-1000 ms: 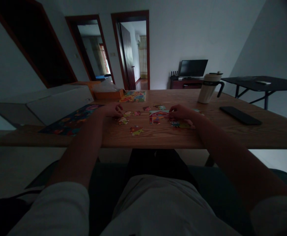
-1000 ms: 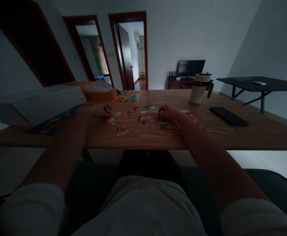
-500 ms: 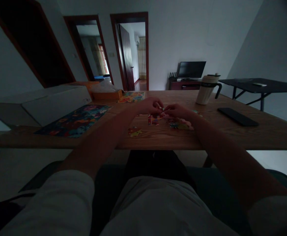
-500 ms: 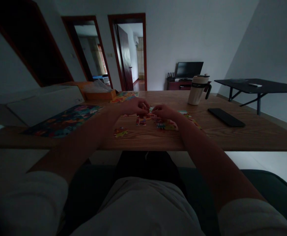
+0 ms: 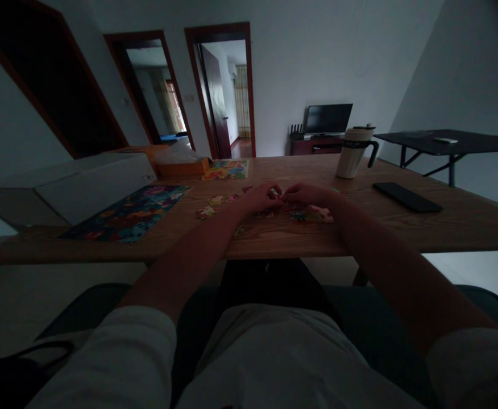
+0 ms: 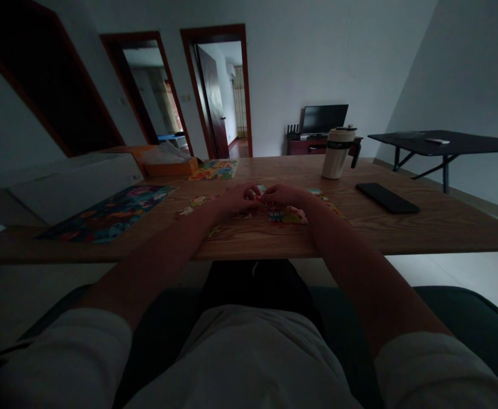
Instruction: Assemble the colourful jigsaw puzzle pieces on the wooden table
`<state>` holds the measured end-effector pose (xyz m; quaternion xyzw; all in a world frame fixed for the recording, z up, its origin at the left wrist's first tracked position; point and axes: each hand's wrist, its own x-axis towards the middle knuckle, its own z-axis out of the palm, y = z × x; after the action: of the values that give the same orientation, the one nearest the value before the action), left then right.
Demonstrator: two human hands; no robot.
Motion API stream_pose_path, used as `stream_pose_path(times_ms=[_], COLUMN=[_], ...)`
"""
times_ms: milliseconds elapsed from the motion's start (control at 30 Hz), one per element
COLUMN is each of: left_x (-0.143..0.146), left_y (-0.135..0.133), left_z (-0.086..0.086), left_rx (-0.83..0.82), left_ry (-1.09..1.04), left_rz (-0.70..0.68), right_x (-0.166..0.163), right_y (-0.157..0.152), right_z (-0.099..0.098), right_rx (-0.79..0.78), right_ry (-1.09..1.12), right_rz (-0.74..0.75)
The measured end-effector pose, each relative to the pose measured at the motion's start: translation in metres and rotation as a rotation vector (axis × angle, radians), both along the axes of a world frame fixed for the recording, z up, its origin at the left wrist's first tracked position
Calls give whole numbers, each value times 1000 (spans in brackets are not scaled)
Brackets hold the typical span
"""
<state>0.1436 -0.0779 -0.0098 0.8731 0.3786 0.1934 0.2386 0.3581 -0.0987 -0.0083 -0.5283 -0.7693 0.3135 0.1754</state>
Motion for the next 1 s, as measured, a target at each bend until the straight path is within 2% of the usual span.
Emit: stream_pose_path(times_ms=[200,433,700,1000], left_x=[-18,-20,-22,-22], left_y=[7,9,6,10], left_z=[10,7,11,10], left_rx=[12,-130,-13,-7], left_ry=[111,117,272,346], left_rz=[-16,-66,-59,-139], right_x=[2,3,3,5], right_y=[3,4,5,9], right_z=[-2,-1,-3,-6], right_rx=[23,9,96,126], right_ry=[-75,-109,-251,-169], right_rz=[32,30,-16,27])
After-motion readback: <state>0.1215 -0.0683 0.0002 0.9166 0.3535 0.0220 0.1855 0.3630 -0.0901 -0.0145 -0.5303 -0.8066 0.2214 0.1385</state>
